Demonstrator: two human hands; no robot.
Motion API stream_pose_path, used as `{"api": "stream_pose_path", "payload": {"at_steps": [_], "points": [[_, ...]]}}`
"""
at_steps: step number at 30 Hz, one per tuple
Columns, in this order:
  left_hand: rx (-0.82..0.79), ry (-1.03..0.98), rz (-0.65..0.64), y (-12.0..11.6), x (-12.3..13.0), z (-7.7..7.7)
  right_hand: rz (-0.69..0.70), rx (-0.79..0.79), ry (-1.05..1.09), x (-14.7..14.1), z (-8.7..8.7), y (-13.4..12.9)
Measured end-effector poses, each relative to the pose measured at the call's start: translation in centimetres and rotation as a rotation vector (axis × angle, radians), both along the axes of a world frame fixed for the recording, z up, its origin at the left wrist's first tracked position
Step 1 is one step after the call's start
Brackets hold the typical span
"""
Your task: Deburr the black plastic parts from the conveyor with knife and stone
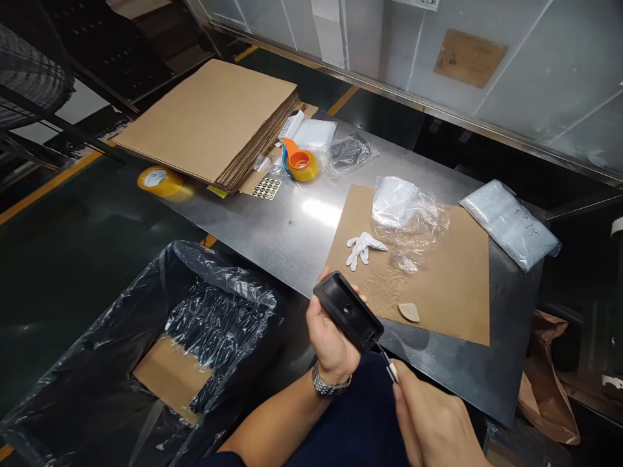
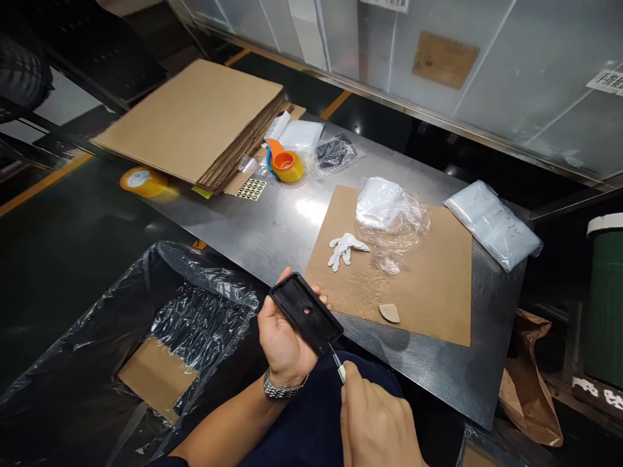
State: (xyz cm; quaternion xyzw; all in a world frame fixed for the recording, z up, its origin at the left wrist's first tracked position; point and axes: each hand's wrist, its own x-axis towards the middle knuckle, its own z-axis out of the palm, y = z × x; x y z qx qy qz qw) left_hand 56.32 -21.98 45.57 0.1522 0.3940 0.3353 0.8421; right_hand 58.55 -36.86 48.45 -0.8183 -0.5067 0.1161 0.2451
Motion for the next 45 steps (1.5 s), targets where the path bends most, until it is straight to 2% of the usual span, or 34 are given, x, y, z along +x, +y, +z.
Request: {"api": "stream_pose_path", "payload": {"at_steps": [1, 3, 7, 9, 15, 23, 33, 39, 45], "points": [[0.001, 0.003, 0.016, 0.0, 0.0, 0.0, 0.031, 0.021, -0.181, -0.2, -0.2, 0.0], [0.019, 0.003, 0.044, 0.0, 0.0, 0.1, 0.076, 0.008, -0.397, -0.7, -0.5, 0.2], [0.063, -0.028, 0.081, 0.0, -0.1, 0.2, -0.024, -0.020, -0.518, -1.9, -1.1, 0.7], [0.080, -0.046, 0.090, 0.1, -0.2, 0.3, -0.052, -0.038, -0.523, -2.3, -1.1, 0.8], [0.145, -0.060, 0.112, 0.2, -0.5, 0.4, 0.054, -0.094, -0.542, -2.2, -0.4, 1.1], [0.206, -0.106, 0.116, 0.2, -0.8, 0.4, 0.059, -0.118, -0.542, -2.4, -0.2, 1.3], [0.253, -0.108, 0.114, 0.1, -0.8, 0.6, -0.064, -0.058, -0.523, -3.4, -1.5, 1.1], [0.251, -0.114, 0.111, 0.2, -0.8, 0.6, 0.058, -0.114, -0.518, -2.6, -0.5, 0.8], [0.240, -0.100, 0.096, 0.1, -1.0, 0.6, 0.057, -0.144, -0.533, -2.5, -0.2, 0.8]]}}
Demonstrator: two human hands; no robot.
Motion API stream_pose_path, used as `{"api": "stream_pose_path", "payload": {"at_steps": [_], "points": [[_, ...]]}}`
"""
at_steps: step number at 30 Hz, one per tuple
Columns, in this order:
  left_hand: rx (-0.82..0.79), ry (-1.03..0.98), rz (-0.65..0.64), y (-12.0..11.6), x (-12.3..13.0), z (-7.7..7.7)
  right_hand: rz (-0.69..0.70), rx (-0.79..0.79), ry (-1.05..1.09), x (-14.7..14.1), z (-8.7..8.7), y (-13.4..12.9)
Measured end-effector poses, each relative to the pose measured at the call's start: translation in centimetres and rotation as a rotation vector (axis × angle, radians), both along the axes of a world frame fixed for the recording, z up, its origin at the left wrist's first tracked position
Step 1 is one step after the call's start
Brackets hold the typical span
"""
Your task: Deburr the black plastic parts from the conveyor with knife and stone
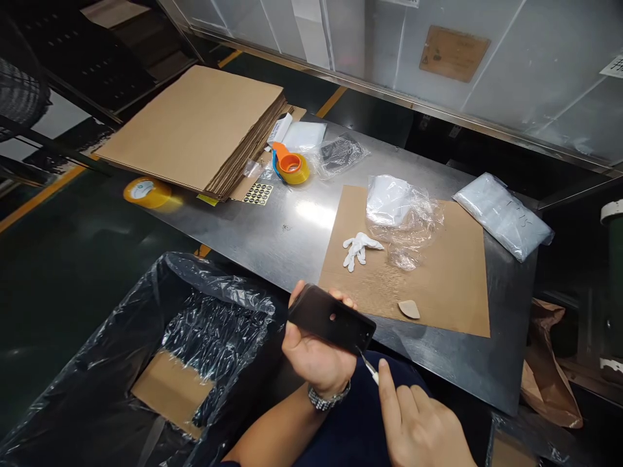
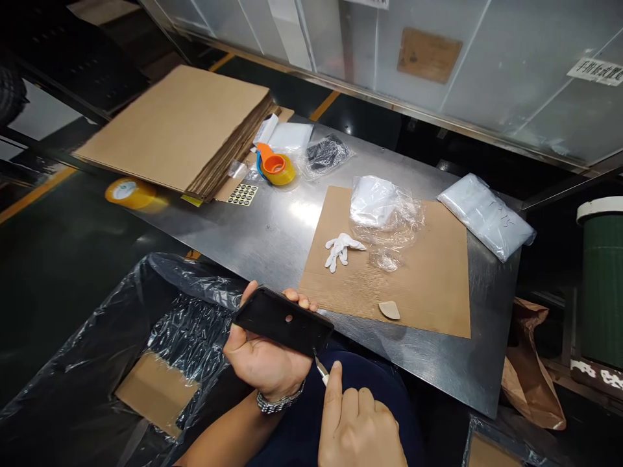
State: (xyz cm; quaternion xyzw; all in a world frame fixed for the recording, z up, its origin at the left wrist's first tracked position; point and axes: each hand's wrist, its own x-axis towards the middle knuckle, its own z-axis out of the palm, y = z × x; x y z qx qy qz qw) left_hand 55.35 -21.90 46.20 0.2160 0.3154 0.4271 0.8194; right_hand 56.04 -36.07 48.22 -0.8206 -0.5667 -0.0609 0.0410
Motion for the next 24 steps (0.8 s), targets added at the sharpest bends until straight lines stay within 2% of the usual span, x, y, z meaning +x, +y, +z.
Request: {"api": "stream_pose_path", "payload": {"at_steps": [5, 8, 12, 17, 21, 24], "points": [[0.002, -0.007, 0.004, -0.1, 0.0, -0.1, -0.006, -0.003, -0.010, 0.0, 0.0, 0.0], [-0.016, 0.020, 0.014, 0.0, 0.1, -0.1, 0.031, -0.056, -0.067, 0.2, 0.0, 0.0], [-0.097, 0.109, -0.005, 0.3, 0.4, -0.2, 0.087, -0.105, -0.160, 0.4, 0.2, 0.2], [-0.226, 0.203, -0.066, 0.6, 0.6, -0.2, 0.086, -0.010, -0.225, 1.2, 0.6, 0.4], [-0.277, 0.208, -0.096, 0.9, 0.6, -0.5, 0.124, 0.008, -0.088, 2.7, 1.1, 0.3], [-0.308, 0.200, -0.135, 1.2, 0.5, -0.6, 0.034, 0.075, 0.114, 3.8, 1.1, 0.1]]}}
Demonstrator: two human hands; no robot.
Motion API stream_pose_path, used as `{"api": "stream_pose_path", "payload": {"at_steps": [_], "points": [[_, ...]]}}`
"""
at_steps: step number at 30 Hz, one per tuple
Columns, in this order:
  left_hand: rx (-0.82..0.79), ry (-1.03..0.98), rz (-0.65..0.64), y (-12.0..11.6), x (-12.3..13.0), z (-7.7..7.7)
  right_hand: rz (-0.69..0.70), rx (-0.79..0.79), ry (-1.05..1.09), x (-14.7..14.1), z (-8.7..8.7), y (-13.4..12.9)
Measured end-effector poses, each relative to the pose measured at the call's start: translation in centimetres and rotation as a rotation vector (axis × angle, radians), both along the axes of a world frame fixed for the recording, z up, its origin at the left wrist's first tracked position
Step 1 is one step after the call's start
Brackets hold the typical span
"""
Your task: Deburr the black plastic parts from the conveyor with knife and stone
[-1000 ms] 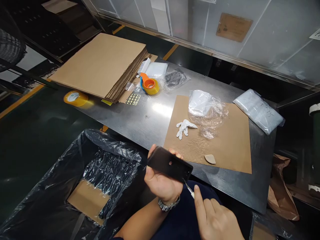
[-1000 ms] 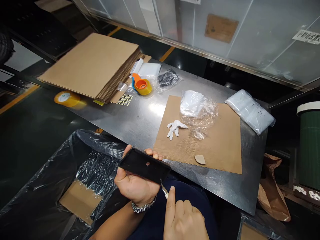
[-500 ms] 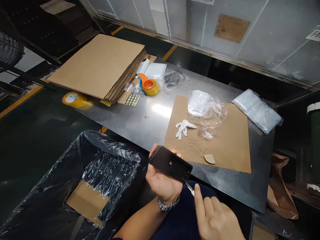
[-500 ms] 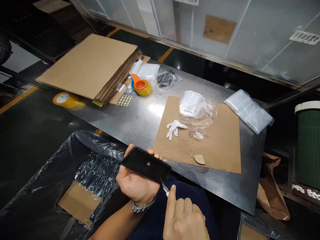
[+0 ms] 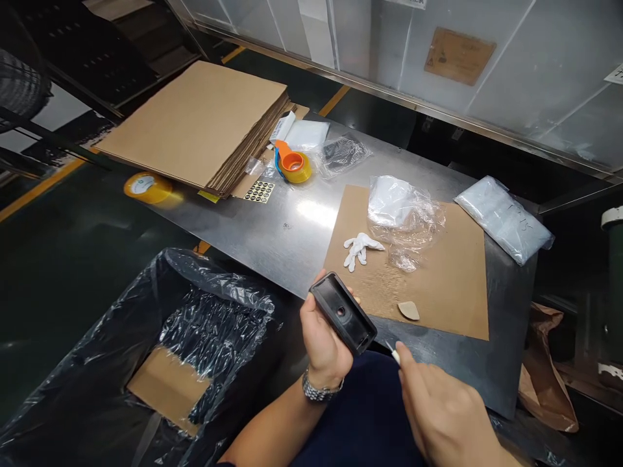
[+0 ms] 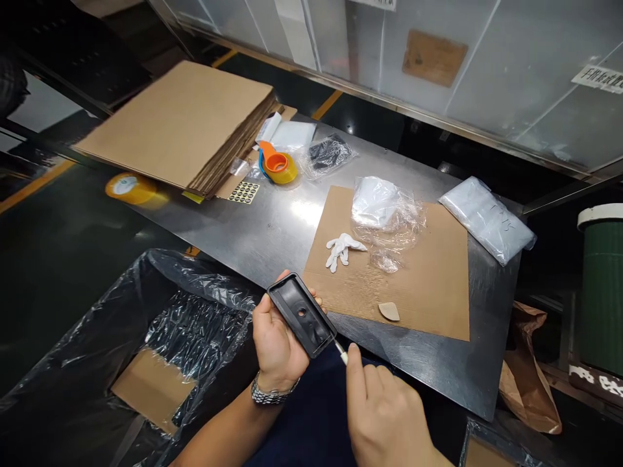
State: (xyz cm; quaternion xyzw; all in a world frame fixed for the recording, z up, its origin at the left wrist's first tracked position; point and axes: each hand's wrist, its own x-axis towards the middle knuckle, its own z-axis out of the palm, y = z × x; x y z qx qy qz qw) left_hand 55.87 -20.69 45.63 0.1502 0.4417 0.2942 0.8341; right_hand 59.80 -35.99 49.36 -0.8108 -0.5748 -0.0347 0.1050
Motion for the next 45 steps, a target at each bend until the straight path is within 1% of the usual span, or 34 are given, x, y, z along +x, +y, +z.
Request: {"api": "stream_pose_path", "payload": {"at_steps": [3, 5, 8, 10, 13, 17, 25, 34, 38, 45], "points": [[-0.065, -0.014, -0.079, 0.4, -0.1, 0.1, -0.083, 0.025, 0.234, 0.6, -0.5, -0.4], [-0.110, -0.014, -0.144, 0.6, -0.1, 0.2, -0.087, 0.017, 0.294, 0.7, -1.0, -0.9], [-0.140, -0.021, -0.240, 0.8, -0.1, 0.2, -0.036, -0.008, 0.239, 0.6, -1.6, -1.5], [-0.140, -0.033, -0.273, 0.8, 0.0, 0.2, -0.018, -0.036, 0.165, 0.5, -1.7, -1.9], [-0.138, -0.045, -0.290, 0.7, 0.1, 0.3, -0.015, -0.069, 0.063, 0.5, -1.6, -2.4], [-0.156, -0.043, -0.322, 0.6, 0.1, 0.5, 0.010, -0.107, -0.008, 0.4, -0.9, -2.6], [-0.122, -0.015, -0.306, 0.4, 0.2, 0.9, 0.066, -0.144, -0.084, 0.3, -0.1, -2.6], [-0.065, 0.001, -0.282, 0.0, 0.2, 1.1, 0.097, -0.208, -0.100, 0.4, -0.1, -2.9], [-0.065, 0.003, -0.282, 0.0, 0.1, 1.1, 0.106, -0.240, -0.104, 0.3, -0.1, -3.0], [-0.082, 0.016, -0.292, 0.0, 0.2, 0.9, 0.097, -0.239, -0.149, 0.1, 0.2, -2.6]]}}
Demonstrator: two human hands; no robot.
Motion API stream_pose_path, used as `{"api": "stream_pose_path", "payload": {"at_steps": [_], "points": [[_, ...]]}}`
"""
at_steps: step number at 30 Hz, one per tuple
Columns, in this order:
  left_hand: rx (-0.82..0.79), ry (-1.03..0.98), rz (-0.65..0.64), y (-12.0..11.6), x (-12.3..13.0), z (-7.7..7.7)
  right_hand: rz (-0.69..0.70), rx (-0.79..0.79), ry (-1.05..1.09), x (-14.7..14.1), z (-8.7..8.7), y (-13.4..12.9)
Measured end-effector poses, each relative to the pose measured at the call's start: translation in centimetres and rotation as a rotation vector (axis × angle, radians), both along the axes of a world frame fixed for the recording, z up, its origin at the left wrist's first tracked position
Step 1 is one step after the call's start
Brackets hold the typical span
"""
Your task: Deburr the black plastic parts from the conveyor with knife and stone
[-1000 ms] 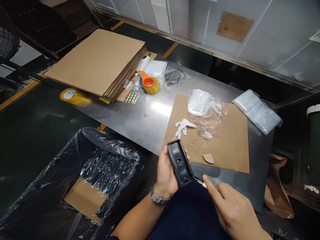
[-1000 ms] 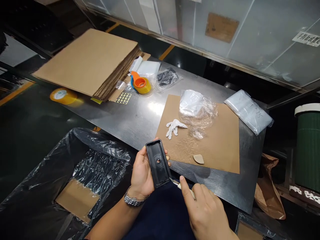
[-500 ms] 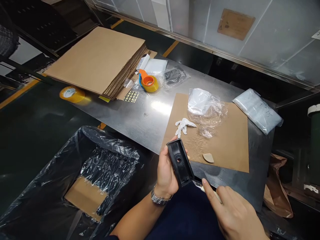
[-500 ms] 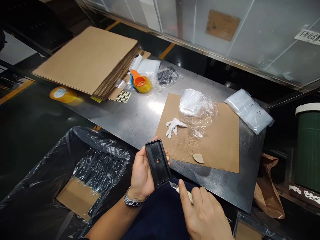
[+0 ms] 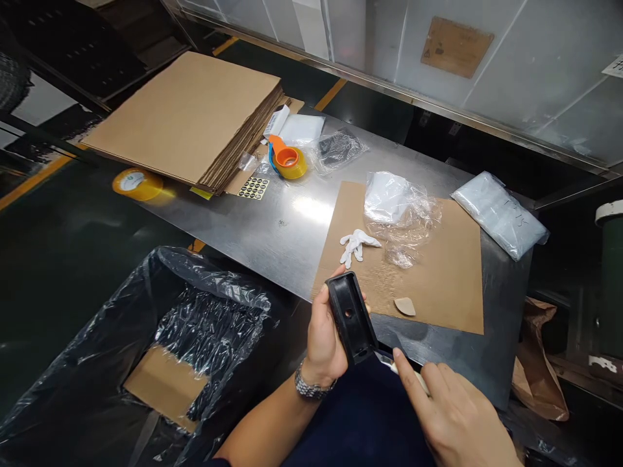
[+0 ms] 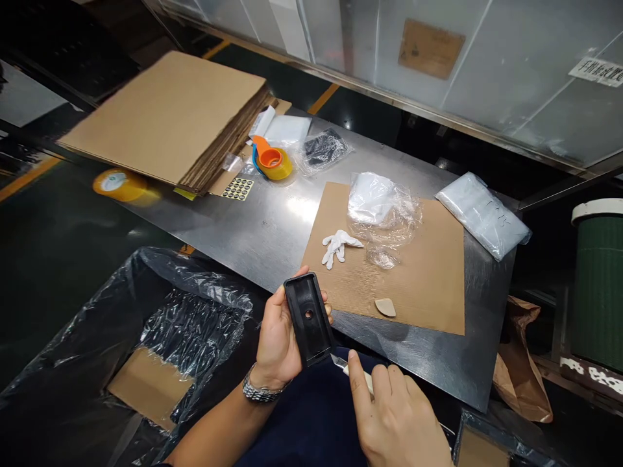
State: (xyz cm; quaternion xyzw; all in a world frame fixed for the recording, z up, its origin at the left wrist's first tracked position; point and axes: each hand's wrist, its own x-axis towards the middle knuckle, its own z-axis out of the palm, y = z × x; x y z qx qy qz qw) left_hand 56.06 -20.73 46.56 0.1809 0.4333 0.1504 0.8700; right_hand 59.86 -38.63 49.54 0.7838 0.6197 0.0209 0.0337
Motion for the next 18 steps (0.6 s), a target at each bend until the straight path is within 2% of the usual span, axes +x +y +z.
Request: {"api": "stream_pose_path", "payload": {"at_steps": [12, 18], "points": [[-0.027, -0.019, -0.100, 0.26, -0.28, -0.65, -0.004, 0.009, -0.059, -0.20, 0.00, 0.14], [-0.053, -0.006, -0.158, 0.44, -0.24, -0.82, -0.030, 0.088, 0.094, 0.23, -0.53, -0.16]]}}
